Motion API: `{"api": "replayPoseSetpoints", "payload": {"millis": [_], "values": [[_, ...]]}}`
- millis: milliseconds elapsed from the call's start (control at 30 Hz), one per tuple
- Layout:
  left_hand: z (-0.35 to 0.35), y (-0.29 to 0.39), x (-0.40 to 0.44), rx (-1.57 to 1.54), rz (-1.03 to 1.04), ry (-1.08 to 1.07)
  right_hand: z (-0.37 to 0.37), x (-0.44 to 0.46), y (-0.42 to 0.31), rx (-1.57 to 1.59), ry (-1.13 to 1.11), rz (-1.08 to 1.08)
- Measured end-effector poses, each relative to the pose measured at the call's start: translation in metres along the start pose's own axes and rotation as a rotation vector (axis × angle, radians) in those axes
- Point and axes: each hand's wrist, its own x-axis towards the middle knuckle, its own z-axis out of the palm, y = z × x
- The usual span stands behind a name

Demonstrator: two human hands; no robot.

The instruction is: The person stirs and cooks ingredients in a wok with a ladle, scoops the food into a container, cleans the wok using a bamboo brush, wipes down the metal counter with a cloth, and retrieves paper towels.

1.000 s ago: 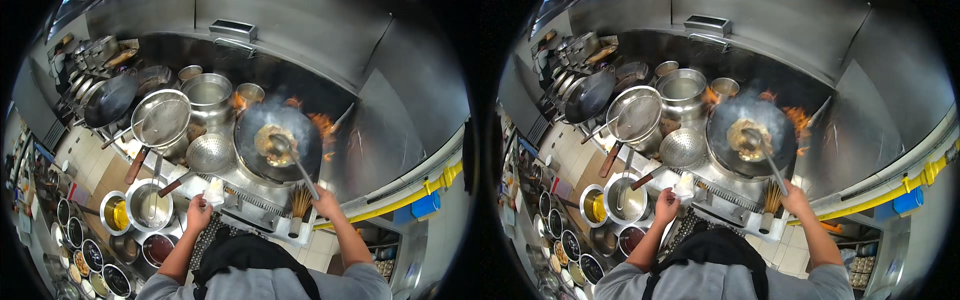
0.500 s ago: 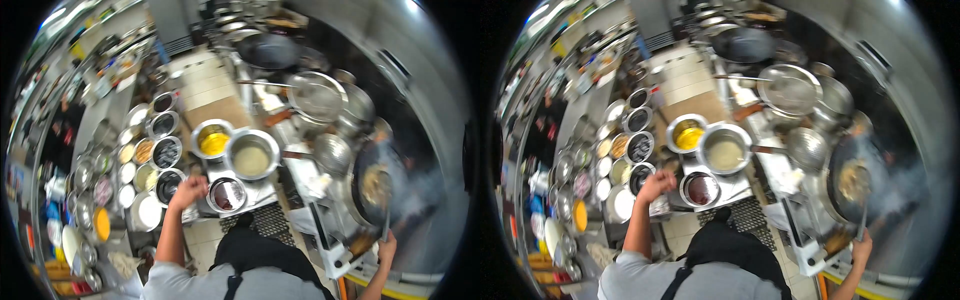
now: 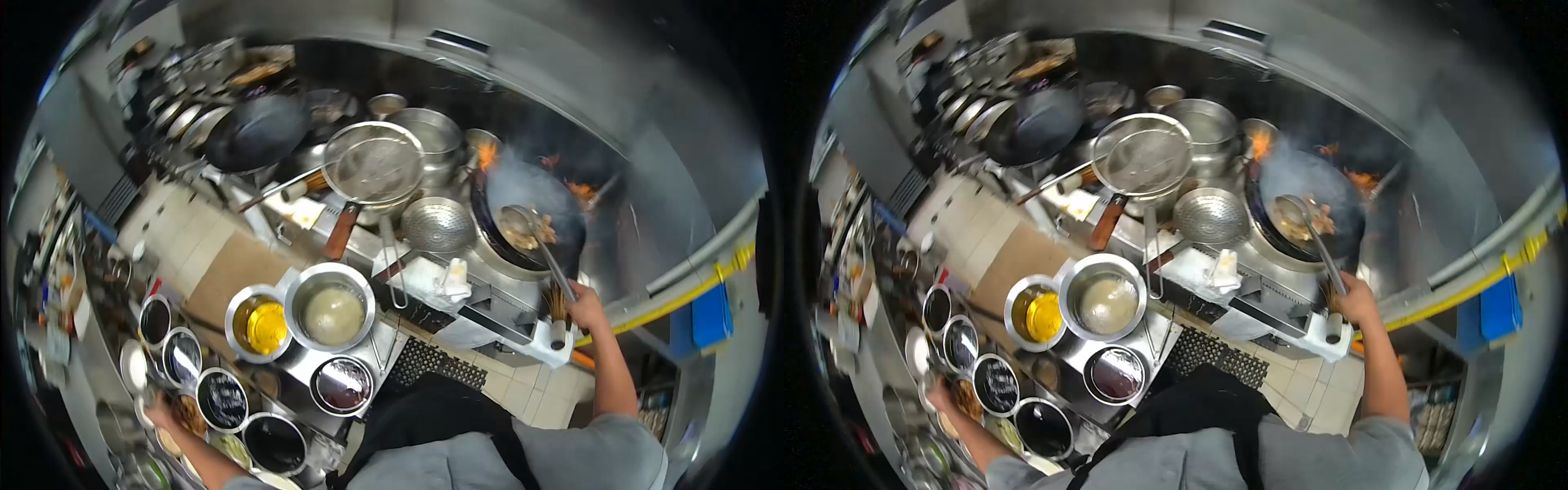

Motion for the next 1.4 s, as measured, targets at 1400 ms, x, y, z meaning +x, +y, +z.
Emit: {"api": "replayPoseSetpoints", "payload": {"millis": [1400], "values": [[0.083,0.367,-0.649,-0.774,0.631,-1.073,0.018,0.182,0.154,0.48,-0.243,-0.062]]}}
